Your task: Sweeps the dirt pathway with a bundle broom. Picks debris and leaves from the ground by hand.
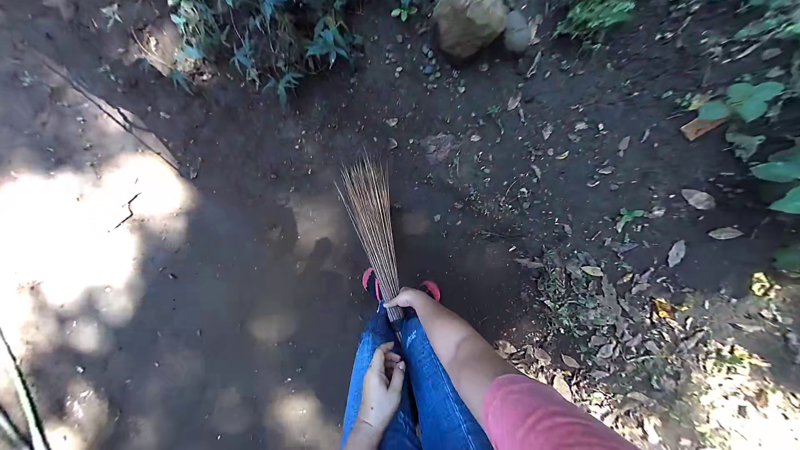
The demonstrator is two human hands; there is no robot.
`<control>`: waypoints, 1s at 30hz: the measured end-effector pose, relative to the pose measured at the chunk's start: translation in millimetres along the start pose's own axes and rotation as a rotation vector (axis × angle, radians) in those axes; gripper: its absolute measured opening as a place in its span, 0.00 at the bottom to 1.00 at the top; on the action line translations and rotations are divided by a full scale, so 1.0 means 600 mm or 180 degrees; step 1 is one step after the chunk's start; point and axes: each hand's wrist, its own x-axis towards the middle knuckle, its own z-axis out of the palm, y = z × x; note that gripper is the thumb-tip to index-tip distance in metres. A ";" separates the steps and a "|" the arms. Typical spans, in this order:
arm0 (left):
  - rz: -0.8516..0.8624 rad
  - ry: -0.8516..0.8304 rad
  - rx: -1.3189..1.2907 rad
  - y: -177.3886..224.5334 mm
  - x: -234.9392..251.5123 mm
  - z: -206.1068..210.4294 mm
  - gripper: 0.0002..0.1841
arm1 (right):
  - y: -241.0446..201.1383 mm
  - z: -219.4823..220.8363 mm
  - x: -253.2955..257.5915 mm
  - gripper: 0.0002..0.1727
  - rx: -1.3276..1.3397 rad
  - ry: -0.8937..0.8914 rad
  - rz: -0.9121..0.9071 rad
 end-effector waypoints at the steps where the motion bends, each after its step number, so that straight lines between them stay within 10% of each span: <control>1: 0.0015 0.0077 -0.0009 -0.004 -0.005 0.006 0.25 | 0.003 0.011 0.015 0.45 0.0217 -0.0014 -0.0014; 7: -0.0424 0.0477 -0.0051 -0.015 -0.012 0.032 0.30 | 0.065 0.032 0.015 0.39 0.1961 0.0251 -0.1042; 11: -0.0977 -0.0309 -0.0369 -0.011 0.028 0.037 0.58 | 0.048 -0.020 -0.080 0.33 0.3469 0.0395 -0.1802; 14: -0.0907 -0.0661 -0.0589 0.018 0.045 0.052 0.71 | 0.054 -0.026 -0.142 0.58 0.3699 0.0053 -0.2146; 23: -0.1333 0.0095 -0.0491 0.044 0.017 0.115 0.65 | 0.082 0.021 -0.166 0.57 0.3796 -0.0608 -0.1332; 30: -0.1251 -0.1622 0.1396 0.103 0.157 0.102 0.65 | 0.144 -0.005 -0.133 0.54 0.5406 0.0550 -0.1759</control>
